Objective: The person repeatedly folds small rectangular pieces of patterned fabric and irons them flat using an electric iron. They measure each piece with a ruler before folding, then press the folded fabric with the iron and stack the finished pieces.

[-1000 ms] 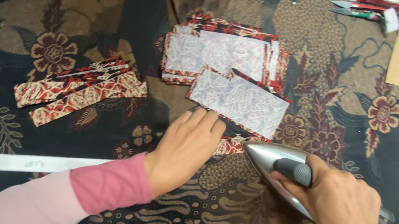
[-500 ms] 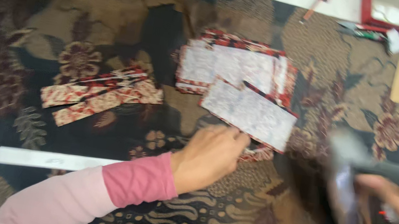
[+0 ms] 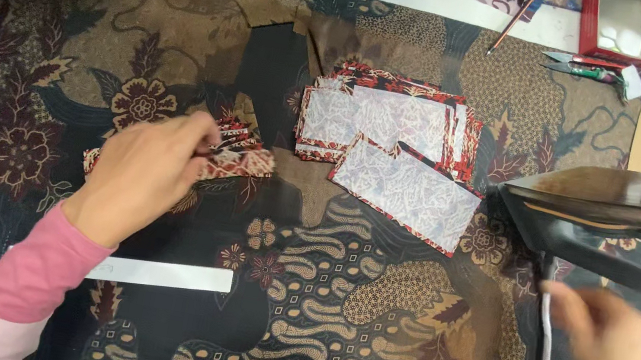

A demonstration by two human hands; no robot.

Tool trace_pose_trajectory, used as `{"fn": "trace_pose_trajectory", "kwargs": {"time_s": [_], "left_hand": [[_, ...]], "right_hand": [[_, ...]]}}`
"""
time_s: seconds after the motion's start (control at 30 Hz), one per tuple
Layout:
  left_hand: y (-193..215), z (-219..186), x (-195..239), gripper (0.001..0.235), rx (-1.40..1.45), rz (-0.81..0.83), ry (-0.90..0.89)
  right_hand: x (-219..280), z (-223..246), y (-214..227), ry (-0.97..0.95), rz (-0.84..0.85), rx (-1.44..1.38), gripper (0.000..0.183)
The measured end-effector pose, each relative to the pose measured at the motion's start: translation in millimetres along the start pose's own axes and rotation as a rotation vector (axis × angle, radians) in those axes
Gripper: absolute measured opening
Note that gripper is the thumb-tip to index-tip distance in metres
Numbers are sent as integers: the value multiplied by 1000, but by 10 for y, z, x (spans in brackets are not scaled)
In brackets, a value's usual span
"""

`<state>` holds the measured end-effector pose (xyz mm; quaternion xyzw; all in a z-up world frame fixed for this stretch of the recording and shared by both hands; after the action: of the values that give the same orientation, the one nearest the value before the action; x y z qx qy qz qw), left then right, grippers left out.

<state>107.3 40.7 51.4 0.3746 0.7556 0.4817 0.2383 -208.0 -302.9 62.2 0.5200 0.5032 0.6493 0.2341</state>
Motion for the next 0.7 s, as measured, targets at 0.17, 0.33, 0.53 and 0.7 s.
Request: {"fn": "trace_pose_trajectory", "kwargs": {"time_s": [0.17, 0.33, 0.53, 0.7], "left_hand": [[-188, -22, 475, 23, -136, -67, 93], [-322, 4, 1039, 44, -39, 334, 280], [-182, -19, 996, 21, 168, 458, 417], [-284, -485, 649, 22, 436, 292, 268]], "right_hand": [[426, 951, -373, 1039, -235, -247, 48], [337, 1263, -539, 1150, -305, -174, 55], [522, 997, -628, 1245, -156, -231, 47], [861, 661, -761, 1274, 29, -428, 44]]}}
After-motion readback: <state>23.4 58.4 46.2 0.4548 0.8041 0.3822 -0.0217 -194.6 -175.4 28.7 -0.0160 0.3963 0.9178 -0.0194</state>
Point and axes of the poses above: each hand's wrist, its own x-axis away from the middle knuckle, its own y-axis out of the back of the hand, z = x × y, the point moved 2 cm from there along -x, towards the middle knuckle, and after that the axes turned 4 degrees about z, right-handed, at the moved point
